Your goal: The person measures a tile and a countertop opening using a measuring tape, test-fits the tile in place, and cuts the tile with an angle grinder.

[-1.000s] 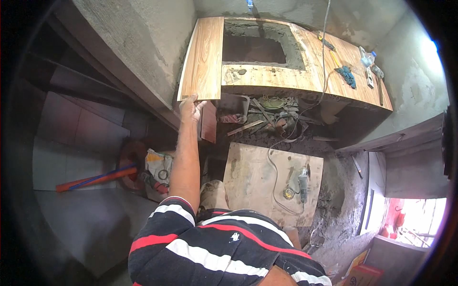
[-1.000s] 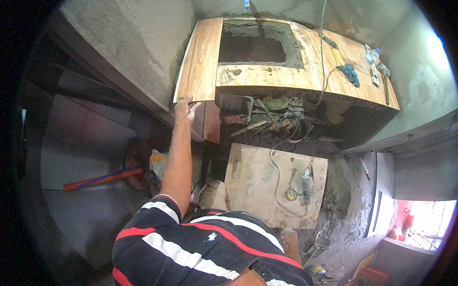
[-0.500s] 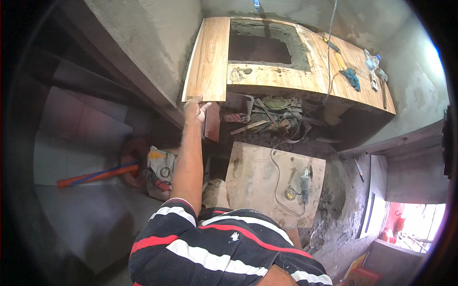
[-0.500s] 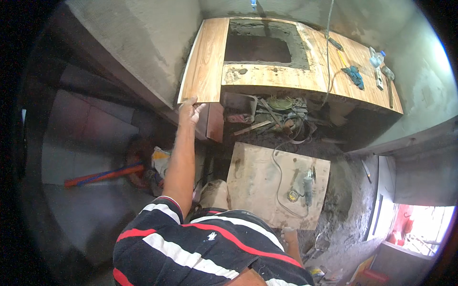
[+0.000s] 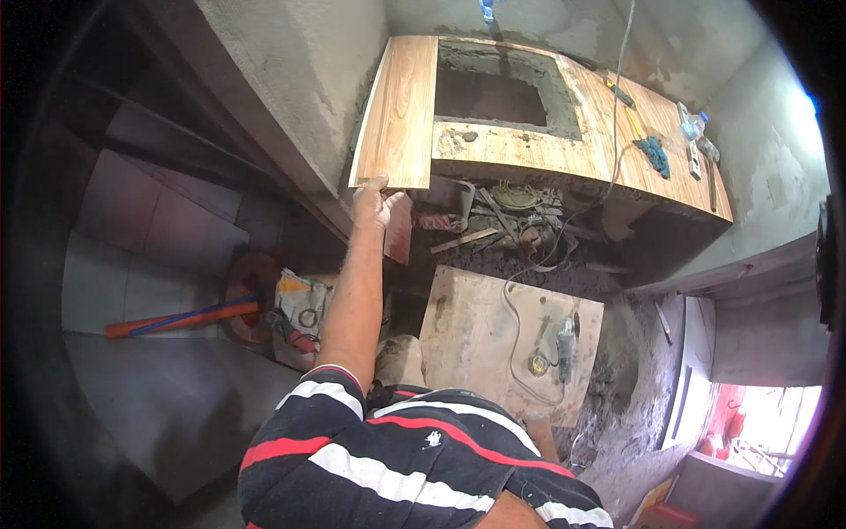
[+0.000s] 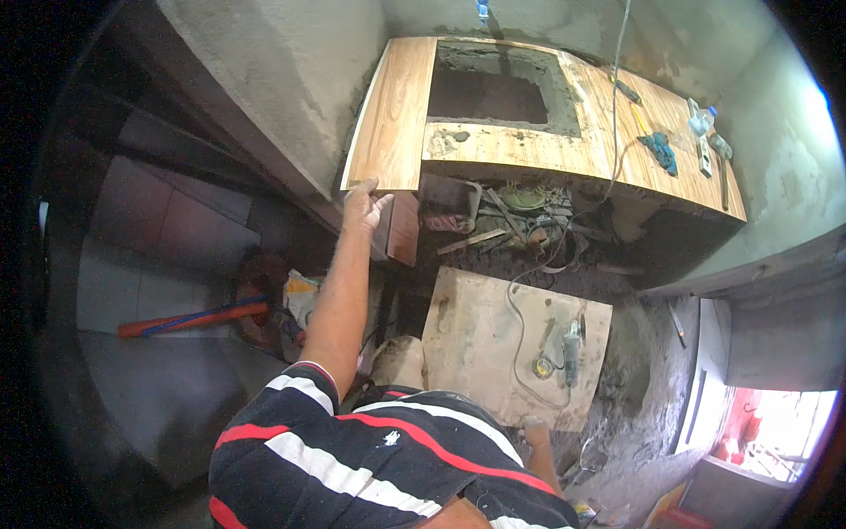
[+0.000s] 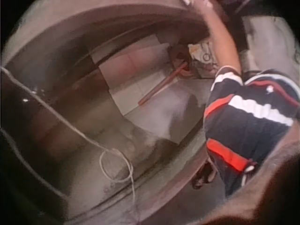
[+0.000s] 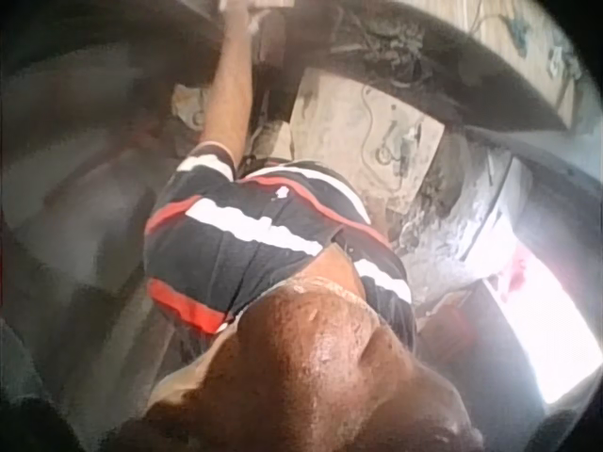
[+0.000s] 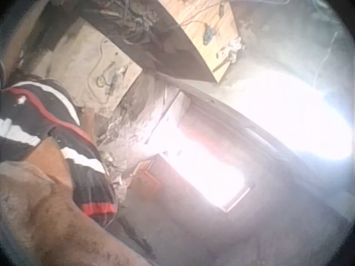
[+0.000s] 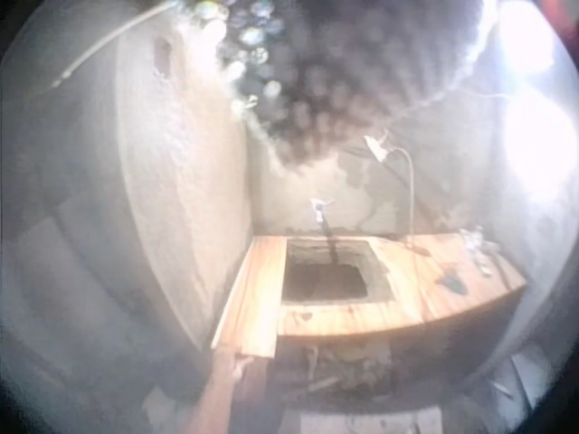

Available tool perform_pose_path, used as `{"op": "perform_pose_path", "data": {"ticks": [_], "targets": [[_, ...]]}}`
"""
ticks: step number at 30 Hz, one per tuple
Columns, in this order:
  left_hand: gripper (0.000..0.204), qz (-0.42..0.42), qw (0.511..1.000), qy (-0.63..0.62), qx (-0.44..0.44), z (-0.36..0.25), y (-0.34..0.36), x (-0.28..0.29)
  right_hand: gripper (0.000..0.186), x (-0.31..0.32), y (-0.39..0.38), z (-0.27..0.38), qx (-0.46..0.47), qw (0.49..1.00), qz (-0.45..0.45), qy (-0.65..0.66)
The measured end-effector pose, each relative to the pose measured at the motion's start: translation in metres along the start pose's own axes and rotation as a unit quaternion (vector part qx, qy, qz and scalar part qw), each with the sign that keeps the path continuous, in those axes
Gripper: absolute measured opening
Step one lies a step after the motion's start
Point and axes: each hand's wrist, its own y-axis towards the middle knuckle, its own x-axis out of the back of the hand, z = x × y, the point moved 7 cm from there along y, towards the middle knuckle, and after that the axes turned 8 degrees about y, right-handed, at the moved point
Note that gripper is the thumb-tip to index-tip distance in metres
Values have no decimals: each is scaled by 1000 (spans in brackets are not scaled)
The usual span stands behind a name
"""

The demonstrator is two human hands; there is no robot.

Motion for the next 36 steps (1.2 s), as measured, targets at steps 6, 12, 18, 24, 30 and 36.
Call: {"op": "perform_pose_path", "data": {"ticks": [6,12,18,24,30,36], "targets": [[36,42,998,-51,4,10,-9,-11,11,-6,-9,-3,-11,999,-29,38],[41,67,997,-44,13,11,-28,-26,12,-9,-8,-8,-26,997,-29,73],[43,57,997,-42,19,9,-16,-29,12,-11,-11,-6,-32,995,-27,93],[50,15,995,-98,15,9,-8,-26,12,-13,-13,-3,-36,993,-31,104],[43,7,997,-81,5,4,0,-23,12,-19,-20,-1,-44,991,-35,124],[52,64,995,-69,45,17,19,-15,12,-28,-33,-1,-40,989,-37,140]]}}
